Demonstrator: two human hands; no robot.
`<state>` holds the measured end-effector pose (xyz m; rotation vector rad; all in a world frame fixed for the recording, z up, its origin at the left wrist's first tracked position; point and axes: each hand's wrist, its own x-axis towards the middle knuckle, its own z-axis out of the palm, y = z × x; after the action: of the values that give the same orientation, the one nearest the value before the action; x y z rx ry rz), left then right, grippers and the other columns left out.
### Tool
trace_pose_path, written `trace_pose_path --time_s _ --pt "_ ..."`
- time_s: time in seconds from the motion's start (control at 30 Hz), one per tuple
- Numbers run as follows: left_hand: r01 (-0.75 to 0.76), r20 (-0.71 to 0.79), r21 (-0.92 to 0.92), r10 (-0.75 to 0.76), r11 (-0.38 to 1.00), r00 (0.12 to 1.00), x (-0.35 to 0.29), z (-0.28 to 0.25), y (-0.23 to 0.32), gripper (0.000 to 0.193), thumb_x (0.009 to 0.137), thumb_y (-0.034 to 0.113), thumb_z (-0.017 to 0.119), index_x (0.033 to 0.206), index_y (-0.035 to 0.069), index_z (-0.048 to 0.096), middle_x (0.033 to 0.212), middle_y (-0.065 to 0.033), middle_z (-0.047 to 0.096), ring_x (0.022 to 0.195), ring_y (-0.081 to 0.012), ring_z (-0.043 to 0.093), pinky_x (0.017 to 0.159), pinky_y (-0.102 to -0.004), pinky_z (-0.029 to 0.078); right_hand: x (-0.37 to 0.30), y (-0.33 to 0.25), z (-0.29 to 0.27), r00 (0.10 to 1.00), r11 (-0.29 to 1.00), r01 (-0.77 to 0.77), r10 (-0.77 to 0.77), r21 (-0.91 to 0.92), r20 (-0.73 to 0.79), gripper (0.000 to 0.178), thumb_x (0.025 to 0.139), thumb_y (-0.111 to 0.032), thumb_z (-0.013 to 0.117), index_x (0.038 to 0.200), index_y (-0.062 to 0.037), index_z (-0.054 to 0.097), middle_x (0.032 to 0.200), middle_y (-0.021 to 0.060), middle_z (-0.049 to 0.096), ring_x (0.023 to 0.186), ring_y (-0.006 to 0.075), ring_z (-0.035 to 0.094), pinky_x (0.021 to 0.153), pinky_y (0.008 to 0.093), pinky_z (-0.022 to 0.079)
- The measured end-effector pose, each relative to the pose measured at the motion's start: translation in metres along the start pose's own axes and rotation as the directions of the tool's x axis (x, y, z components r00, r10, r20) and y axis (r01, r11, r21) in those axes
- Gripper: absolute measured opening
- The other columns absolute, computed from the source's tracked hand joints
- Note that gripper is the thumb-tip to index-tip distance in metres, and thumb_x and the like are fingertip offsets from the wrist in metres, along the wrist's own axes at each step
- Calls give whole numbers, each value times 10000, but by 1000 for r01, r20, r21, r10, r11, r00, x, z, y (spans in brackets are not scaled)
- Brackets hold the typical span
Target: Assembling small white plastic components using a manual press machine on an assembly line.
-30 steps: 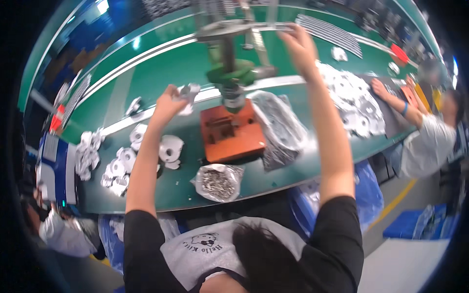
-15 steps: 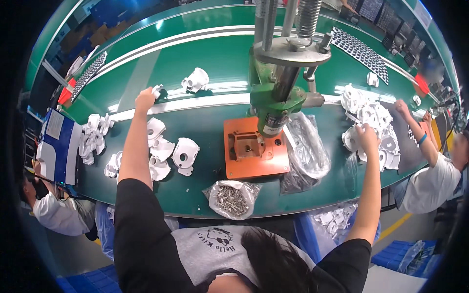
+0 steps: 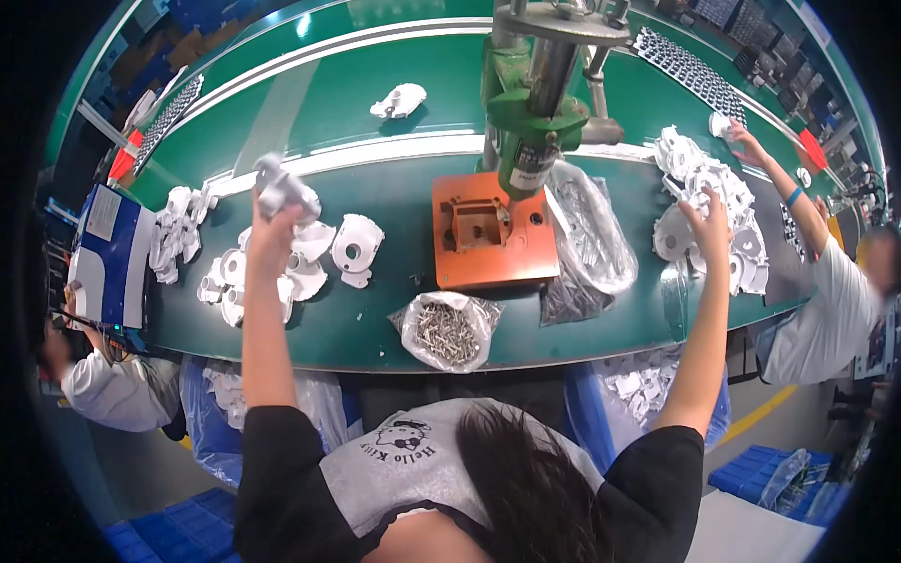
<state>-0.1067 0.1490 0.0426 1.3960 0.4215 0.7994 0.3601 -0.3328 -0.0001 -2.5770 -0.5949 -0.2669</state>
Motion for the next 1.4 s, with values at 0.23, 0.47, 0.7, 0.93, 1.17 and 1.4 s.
trace_pose_path --time_s 0.23,0.47,0.7,0.93,1.17,1.4 --pt "124 290 -564 55 816 956 -62 43 -48 625 918 509 446 1334 55 342 781 -13 510 696 -108 508 563 -240 384 -24 -34 15 954 963 59 -132 -265 -270 698 734 -509 702 1263 -95 513 1044 204 530 942 326 542 812 386 438" --pt "153 299 -277 -67 949 952 -88 112 -28 700 944 514 337 1424 23 204 1178 -167 556 1078 -238 541 849 -312 402 -58 -99 -4 678 979 141 -205 -149 -706 643 822 -399 664 1291 -18 444 1046 188 513 987 316 517 837 382 425" --pt "-57 356 -239 142 969 924 -113 177 -23 646 963 401 376 1438 10 178 1472 -135 260 1344 -235 272 1062 -342 231 -208 -278 15 943 153 177 -308 972 -123 584 903 -270 520 1387 -15 315 1379 106 374 1098 155 471 860 277 415" --pt "-148 345 51 121 988 931 -119 186 -27 690 873 234 578 1427 31 221 1489 -89 234 1330 -213 306 1079 -343 254 -231 -311 18 921 -80 -116 -381 990 77 580 953 -315 474 1407 -15 272 1333 114 426 1179 182 432 1005 315 319" --pt "325 349 -491 -159 808 923 -124 189 -12 508 933 227 463 1393 70 312 1360 -85 422 1232 -201 436 988 -352 386 -216 -305 21 913 -48 80 -398 996 -93 613 923 -281 540 1405 -21 265 1260 119 485 1095 184 515 949 313 389" --pt "768 594 -541 -490 344 638 -129 170 -20 399 972 343 392 1255 72 470 1198 -94 558 1062 -215 577 864 -338 505 -190 -291 -15 622 352 617 -767 704 -161 645 655 -495 737 1075 -16 635 1046 126 582 930 260 589 836 370 459"
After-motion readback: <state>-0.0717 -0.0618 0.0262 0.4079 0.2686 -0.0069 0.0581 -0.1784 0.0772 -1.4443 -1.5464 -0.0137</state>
